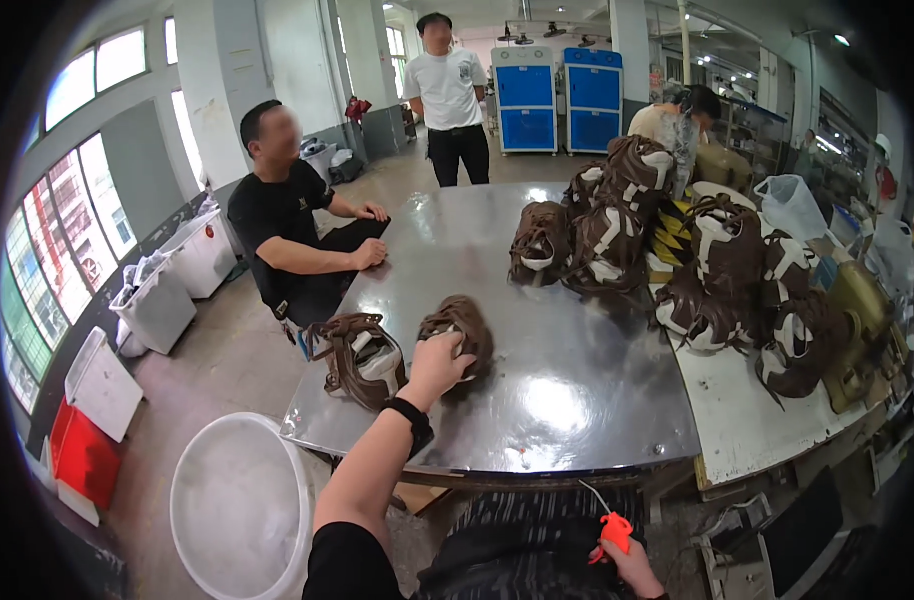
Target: The recorder cleans and inspects shoe upper components at a workstation in a shoe factory.
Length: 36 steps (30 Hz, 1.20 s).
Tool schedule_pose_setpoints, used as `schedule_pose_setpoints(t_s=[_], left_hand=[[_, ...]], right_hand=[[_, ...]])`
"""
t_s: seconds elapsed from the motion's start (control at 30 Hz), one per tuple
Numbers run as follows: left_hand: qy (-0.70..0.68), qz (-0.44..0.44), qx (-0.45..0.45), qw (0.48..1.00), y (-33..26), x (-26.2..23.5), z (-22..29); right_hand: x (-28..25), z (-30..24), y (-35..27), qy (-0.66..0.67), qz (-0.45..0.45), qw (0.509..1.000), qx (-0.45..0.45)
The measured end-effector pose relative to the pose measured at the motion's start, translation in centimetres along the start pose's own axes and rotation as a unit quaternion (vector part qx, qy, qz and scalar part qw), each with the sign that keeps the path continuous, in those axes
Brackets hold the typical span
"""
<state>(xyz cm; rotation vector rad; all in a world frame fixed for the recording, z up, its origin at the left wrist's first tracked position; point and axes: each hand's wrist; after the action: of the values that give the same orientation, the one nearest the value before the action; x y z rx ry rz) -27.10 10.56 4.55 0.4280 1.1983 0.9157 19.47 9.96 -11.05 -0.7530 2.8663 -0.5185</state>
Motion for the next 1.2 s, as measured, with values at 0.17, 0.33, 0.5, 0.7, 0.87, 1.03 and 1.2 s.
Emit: schedule_pose_setpoints(t_s=[0.17, 0.33, 0.5, 0.7, 0.87, 1.03, 1.2], left_hand=[[-0.483, -0.091, -0.290, 0.822, -3.3, -0.1, 3.1], [-0.592, -0.007, -0.403, 0.698, -8.5, 2.1, 4.2], [-0.530, 0.001, -0.380, 0.758, -9.0, 2.6, 4.6], [-0.541, -0.025, -0.434, 0.720, -9.9, 2.8, 4.5], [-0.511, -0.038, -0.430, 0.744, -9.5, 2.2, 4.1], [-0.514, -0.043, -0.504, 0.693, -7.8, 2.4, 4.2], [-0.503, -0.053, -0.543, 0.670, -7.4, 2.5, 4.2]], right_hand=[[0.2, -0.4, -0.6, 0.026, 0.000, 1.000, -0.002], [0.0, -4.9, -1.8, -0.038, -0.031, 0.994, -0.102], [0.9, -10.2, -1.8, -0.038, 0.006, 0.986, -0.160], [4.4, -13.7, -0.7, -0.293, 0.001, 0.933, -0.208], [3.6, -15.6, 1.9, -0.346, 0.168, 0.892, -0.237], [5.6, -16.9, 2.3, -0.347, 0.139, 0.881, -0.290], [9.4, -18.5, 4.5, -0.324, 0.103, 0.884, -0.321]])
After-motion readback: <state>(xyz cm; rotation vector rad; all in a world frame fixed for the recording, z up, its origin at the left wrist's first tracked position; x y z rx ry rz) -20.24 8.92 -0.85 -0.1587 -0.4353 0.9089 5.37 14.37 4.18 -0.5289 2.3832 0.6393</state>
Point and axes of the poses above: each hand's wrist, its own y-axis towards the middle knuckle, its own x-axis out of the palm, z = x × y, and after that the axes turned 14 degrees about z, right-handed
